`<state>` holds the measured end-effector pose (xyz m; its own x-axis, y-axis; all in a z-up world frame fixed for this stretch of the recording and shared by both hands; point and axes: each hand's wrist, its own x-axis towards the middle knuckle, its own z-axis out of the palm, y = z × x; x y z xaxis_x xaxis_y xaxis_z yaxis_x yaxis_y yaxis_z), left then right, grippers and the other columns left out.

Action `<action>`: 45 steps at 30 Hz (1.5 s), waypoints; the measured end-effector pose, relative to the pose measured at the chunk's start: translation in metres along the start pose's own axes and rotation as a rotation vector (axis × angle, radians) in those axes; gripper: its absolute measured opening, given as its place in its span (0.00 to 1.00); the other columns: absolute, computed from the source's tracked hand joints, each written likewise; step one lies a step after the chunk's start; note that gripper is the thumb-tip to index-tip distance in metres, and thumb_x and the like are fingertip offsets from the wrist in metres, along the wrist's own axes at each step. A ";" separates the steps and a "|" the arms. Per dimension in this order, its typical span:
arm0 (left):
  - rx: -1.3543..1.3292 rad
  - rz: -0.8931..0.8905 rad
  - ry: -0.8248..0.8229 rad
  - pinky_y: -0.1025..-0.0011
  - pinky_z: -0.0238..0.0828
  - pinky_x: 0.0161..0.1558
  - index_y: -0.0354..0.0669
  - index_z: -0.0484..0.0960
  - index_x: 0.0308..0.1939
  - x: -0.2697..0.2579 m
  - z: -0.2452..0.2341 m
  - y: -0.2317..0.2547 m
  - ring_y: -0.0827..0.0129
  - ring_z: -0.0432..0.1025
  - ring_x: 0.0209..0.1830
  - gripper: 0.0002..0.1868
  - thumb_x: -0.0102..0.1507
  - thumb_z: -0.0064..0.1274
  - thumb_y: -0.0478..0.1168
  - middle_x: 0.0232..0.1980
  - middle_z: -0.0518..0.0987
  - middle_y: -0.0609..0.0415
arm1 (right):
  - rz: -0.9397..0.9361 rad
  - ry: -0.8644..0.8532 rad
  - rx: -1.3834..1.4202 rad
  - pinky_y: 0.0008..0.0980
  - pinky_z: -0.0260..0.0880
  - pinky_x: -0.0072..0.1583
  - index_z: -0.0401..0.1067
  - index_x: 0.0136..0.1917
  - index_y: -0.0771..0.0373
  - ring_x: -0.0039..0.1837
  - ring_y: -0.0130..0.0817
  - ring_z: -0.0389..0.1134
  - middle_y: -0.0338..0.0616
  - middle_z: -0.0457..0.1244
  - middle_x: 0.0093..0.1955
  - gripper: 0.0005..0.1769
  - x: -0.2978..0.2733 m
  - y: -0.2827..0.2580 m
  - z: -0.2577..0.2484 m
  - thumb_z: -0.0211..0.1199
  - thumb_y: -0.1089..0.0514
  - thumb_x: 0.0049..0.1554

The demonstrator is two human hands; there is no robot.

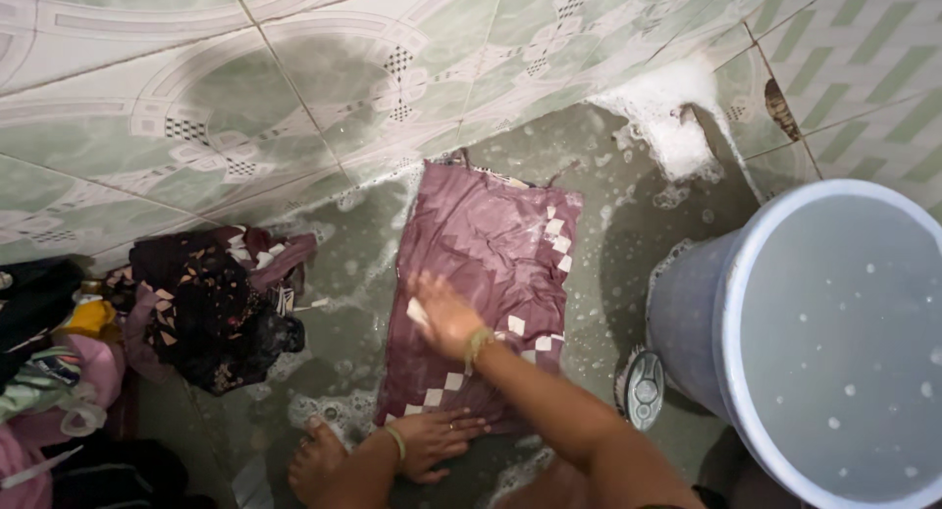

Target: The person washes clothes by hand on the floor, using a bar of soap to scrub the fabric and rinsing it with water from a bucket.

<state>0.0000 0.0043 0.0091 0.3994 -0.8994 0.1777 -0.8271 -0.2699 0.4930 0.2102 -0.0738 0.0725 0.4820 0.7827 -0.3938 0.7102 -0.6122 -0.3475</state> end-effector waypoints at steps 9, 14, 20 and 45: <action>0.014 -0.017 -0.110 0.54 0.30 0.84 0.29 0.77 0.53 0.004 -0.001 -0.001 0.55 0.42 0.88 0.30 0.62 0.49 0.56 0.86 0.52 0.37 | 0.596 0.777 0.230 0.42 0.52 0.79 0.58 0.75 0.63 0.78 0.50 0.56 0.57 0.56 0.78 0.33 0.020 0.151 -0.067 0.58 0.53 0.59; 0.018 -0.014 -0.061 0.54 0.30 0.83 0.29 0.77 0.54 0.002 0.002 -0.001 0.56 0.42 0.88 0.31 0.62 0.49 0.56 0.85 0.53 0.38 | 0.376 0.570 0.305 0.46 0.52 0.81 0.56 0.75 0.79 0.75 0.60 0.56 0.70 0.54 0.74 0.36 0.002 0.062 -0.005 0.53 0.59 0.56; -0.012 -0.023 -0.103 0.54 0.29 0.83 0.29 0.76 0.58 0.005 0.004 -0.002 0.56 0.40 0.87 0.33 0.62 0.49 0.56 0.85 0.52 0.38 | -0.098 0.157 0.138 0.59 0.39 0.76 0.50 0.77 0.73 0.80 0.63 0.45 0.67 0.44 0.80 0.44 -0.046 0.018 -0.006 0.61 0.47 0.57; 0.027 -0.519 0.102 0.51 0.34 0.80 0.35 0.61 0.70 0.008 -0.007 -0.002 0.48 0.50 0.78 0.44 0.61 0.56 0.60 0.73 0.61 0.40 | 0.374 0.330 0.195 0.56 0.41 0.74 0.58 0.75 0.66 0.80 0.54 0.46 0.58 0.48 0.81 0.36 -0.131 0.015 0.051 0.58 0.54 0.56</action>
<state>0.0078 0.0000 0.0154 0.7941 -0.6077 -0.0017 -0.5197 -0.6805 0.5166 0.1316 -0.1908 0.0757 0.8419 0.4817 -0.2434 0.3659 -0.8409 -0.3987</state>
